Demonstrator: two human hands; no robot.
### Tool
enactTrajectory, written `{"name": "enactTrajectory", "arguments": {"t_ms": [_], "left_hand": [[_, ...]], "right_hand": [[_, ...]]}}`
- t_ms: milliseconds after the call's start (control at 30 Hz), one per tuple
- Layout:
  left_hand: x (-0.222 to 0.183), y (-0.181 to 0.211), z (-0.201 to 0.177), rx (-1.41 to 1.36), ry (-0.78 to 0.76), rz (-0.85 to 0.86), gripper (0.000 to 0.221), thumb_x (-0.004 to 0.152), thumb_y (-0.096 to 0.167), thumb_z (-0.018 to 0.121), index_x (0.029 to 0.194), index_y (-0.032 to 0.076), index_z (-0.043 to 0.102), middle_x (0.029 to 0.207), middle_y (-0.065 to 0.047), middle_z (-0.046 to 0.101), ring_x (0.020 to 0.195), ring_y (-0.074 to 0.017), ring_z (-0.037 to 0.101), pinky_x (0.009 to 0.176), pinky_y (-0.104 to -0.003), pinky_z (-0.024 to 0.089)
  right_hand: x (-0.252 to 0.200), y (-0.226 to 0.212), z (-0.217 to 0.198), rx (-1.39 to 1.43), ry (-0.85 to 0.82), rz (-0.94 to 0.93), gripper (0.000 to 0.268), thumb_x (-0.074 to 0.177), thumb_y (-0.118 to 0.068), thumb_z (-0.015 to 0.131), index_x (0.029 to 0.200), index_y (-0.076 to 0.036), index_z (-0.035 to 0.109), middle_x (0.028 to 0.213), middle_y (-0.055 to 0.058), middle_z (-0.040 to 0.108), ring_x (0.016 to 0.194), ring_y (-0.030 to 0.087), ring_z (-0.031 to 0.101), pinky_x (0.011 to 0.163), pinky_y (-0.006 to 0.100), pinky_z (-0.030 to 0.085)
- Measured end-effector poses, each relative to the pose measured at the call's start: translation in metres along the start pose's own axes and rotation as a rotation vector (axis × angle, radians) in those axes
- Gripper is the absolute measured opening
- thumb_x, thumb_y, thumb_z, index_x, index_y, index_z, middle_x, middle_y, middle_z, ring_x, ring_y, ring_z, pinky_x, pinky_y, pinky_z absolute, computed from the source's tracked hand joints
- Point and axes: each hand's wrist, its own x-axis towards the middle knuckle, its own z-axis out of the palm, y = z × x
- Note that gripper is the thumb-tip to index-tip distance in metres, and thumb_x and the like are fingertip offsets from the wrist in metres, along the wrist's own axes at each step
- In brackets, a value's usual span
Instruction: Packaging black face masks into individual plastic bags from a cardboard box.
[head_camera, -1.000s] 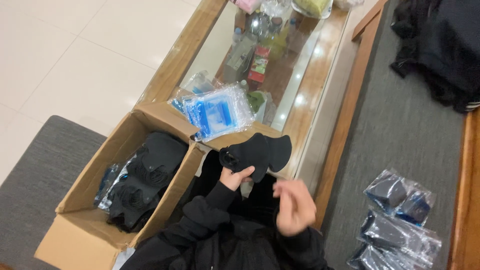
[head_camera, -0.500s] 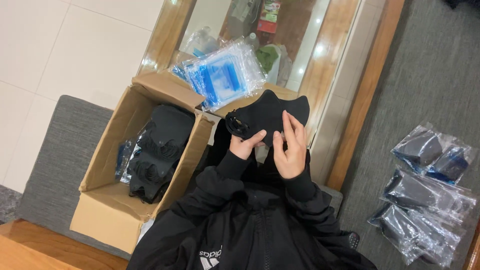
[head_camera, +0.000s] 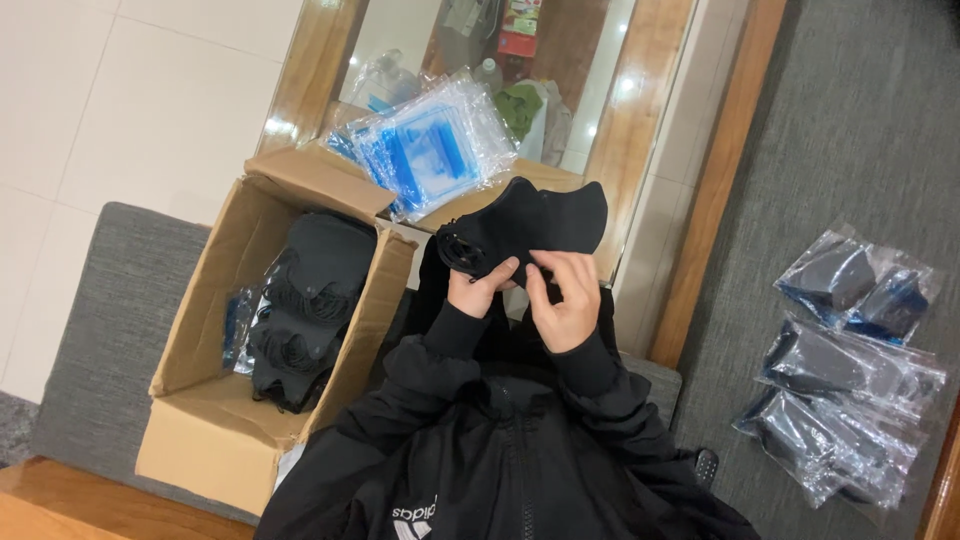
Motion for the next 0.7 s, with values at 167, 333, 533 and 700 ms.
{"name": "enactTrajectory", "arguments": {"t_ms": [167, 333, 533, 700], "left_hand": [[-0.012, 0.020, -0.001, -0.108, 0.017, -0.106, 0.078, 0.067, 0.005, 0.101, 0.135, -0.001, 0.062, 0.123, -0.024, 0.071, 0.102, -0.0404, 0.072, 0.078, -0.055, 0.066], [-0.004, 0.005, -0.012, -0.075, -0.037, -0.146, 0.079, 0.068, 0.005, 0.100, 0.137, 0.000, 0.062, 0.128, -0.024, 0.069, 0.109, -0.0424, 0.069, 0.084, -0.057, 0.063], [-0.006, 0.032, -0.013, -0.076, 0.075, -0.225, 0.076, 0.071, 0.003, 0.096, 0.135, -0.002, 0.056, 0.122, -0.025, 0.069, 0.100, -0.0399, 0.073, 0.079, -0.053, 0.066], [0.007, 0.030, -0.028, -0.081, 0.200, -0.280, 0.081, 0.072, 0.009, 0.097, 0.139, -0.002, 0.052, 0.125, -0.029, 0.066, 0.101, -0.0409, 0.074, 0.079, -0.051, 0.067]], "right_hand": [[-0.014, 0.017, 0.009, -0.076, -0.014, -0.076, 0.014, 0.094, -0.002, 0.072, 0.108, -0.003, 0.076, 0.084, 0.006, 0.071, 0.082, 0.024, 0.066, 0.070, 0.031, 0.055], [-0.014, 0.019, 0.010, -0.042, -0.040, 0.008, 0.014, 0.104, -0.008, 0.059, 0.111, -0.005, 0.071, 0.081, 0.007, 0.065, 0.070, 0.026, 0.063, 0.058, 0.034, 0.054], [-0.017, 0.046, 0.010, 0.182, 0.038, 0.222, 0.010, 0.103, -0.008, 0.062, 0.109, -0.004, 0.069, 0.075, 0.012, 0.065, 0.062, 0.027, 0.065, 0.057, 0.035, 0.053], [-0.032, 0.137, 0.024, 0.445, 0.169, 0.549, 0.007, 0.102, -0.008, 0.066, 0.108, -0.003, 0.067, 0.078, 0.011, 0.072, 0.053, 0.014, 0.063, 0.050, 0.026, 0.054]]}}
